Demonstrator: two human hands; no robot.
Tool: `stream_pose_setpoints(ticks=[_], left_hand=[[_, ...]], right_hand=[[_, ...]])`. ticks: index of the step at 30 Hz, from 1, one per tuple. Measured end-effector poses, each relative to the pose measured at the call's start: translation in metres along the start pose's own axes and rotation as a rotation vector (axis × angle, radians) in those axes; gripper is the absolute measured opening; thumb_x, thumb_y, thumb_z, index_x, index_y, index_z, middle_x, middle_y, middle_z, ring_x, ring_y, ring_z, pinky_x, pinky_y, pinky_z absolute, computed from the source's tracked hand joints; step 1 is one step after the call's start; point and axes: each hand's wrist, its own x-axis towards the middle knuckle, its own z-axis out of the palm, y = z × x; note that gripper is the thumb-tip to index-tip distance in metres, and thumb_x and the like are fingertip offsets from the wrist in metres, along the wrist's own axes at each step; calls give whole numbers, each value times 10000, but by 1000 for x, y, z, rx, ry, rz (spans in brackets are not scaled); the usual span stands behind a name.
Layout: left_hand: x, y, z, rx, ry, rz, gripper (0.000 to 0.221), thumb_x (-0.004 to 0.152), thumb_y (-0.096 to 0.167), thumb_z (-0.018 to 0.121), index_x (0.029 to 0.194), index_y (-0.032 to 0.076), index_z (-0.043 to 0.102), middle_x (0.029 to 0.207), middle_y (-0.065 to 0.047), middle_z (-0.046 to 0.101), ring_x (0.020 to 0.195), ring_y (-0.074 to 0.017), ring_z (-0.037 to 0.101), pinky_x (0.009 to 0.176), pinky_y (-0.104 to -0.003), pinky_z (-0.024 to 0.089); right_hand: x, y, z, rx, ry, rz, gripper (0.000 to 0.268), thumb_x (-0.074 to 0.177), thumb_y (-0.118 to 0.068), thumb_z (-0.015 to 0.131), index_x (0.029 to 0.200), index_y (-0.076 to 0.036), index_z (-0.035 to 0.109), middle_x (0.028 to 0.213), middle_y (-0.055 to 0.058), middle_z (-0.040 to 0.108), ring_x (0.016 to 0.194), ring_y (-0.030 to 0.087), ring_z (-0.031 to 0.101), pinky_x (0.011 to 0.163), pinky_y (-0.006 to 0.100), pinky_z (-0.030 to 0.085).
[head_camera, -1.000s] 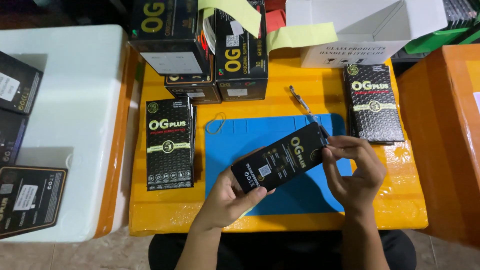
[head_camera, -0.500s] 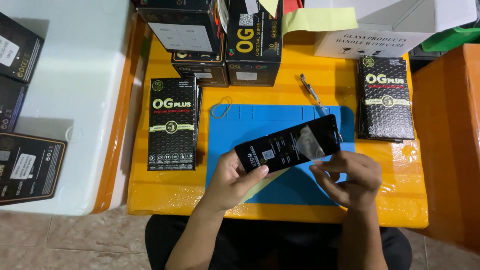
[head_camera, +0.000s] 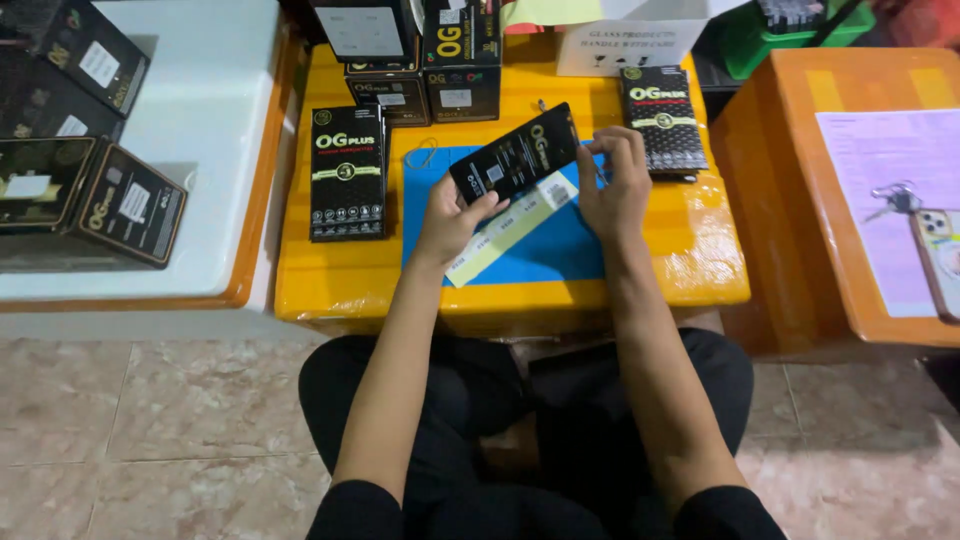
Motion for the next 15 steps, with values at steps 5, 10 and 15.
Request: stream_pose_setpoints(ticks=[5, 10, 15], left_hand=[[-20, 44, 24, 193, 54, -276, 401, 894, 120, 712, 1255, 82, 543, 1216, -148, 674, 1132, -285, 716, 896, -421, 654], [-37, 115, 44, 226, 41, -314, 397, 885, -14, 648, 1254, 50, 514, 1277, -182, 597, 1245, -329, 645, 918, -387, 689], [-32, 195, 69, 472, -217, -130, 342, 876, 122, 680, 1182, 74, 537, 1202, -169, 635, 1173, -285, 692, 932, -302, 678]], right_hand=[[-7, -41, -17, 28, -58, 24, 93, 1056, -63, 650, 1008, -24, 580, 1099, 172, 598, 1039, 350, 640, 807, 435, 569], [9, -65, -50, 88, -131, 184, 133, 1036, -112, 692, 976, -59, 586, 1205, 160, 655, 1091, 313, 669, 756, 375, 588], [51, -58, -80, 51, -71, 243, 179, 1051, -242, 681, 960, -91, 650, 1276, 162, 620, 1062, 261, 683, 840, 346, 661]])
